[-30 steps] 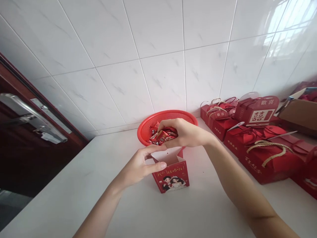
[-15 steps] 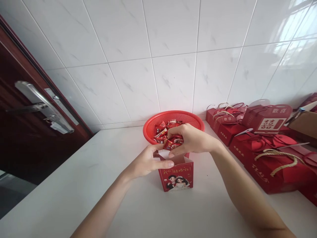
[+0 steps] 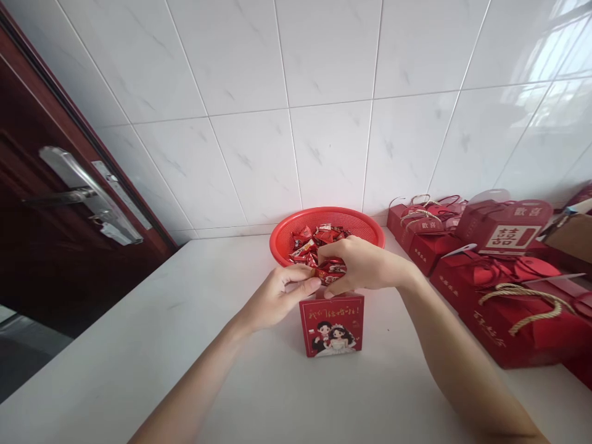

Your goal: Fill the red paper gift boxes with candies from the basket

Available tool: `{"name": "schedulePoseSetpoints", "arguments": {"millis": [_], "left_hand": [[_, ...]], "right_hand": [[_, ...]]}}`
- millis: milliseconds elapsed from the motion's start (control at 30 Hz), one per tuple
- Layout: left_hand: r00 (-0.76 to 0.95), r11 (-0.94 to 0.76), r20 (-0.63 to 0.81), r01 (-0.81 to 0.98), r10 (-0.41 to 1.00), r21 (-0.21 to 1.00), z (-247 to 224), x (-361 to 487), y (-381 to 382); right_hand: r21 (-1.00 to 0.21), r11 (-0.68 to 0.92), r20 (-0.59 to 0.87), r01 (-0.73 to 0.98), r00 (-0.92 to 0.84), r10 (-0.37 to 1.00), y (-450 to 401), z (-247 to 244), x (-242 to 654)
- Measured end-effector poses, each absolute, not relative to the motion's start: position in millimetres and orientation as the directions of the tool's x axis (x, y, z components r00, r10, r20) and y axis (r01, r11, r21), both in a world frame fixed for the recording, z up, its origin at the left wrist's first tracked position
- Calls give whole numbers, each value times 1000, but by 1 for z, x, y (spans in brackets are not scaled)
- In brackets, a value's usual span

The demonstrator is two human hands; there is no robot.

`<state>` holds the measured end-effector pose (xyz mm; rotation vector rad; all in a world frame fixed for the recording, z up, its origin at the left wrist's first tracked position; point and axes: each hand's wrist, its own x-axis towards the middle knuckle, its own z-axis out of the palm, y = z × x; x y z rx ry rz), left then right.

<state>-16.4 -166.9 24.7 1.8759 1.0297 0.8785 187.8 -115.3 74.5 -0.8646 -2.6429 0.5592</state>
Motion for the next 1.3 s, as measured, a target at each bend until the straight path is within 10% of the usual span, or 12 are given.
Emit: {"name": "schedulePoseSetpoints", "arguments": {"millis": [367, 1300], "left_hand": [[350, -324, 193, 369, 917, 871, 27, -18, -169], [363, -57, -83, 359, 928, 932, 31, -26, -168]], "right_hand": [[-613, 712, 253, 342, -769, 587, -107, 82, 215], [-341, 759, 176, 555, -755, 632, -110, 70, 191]]}}
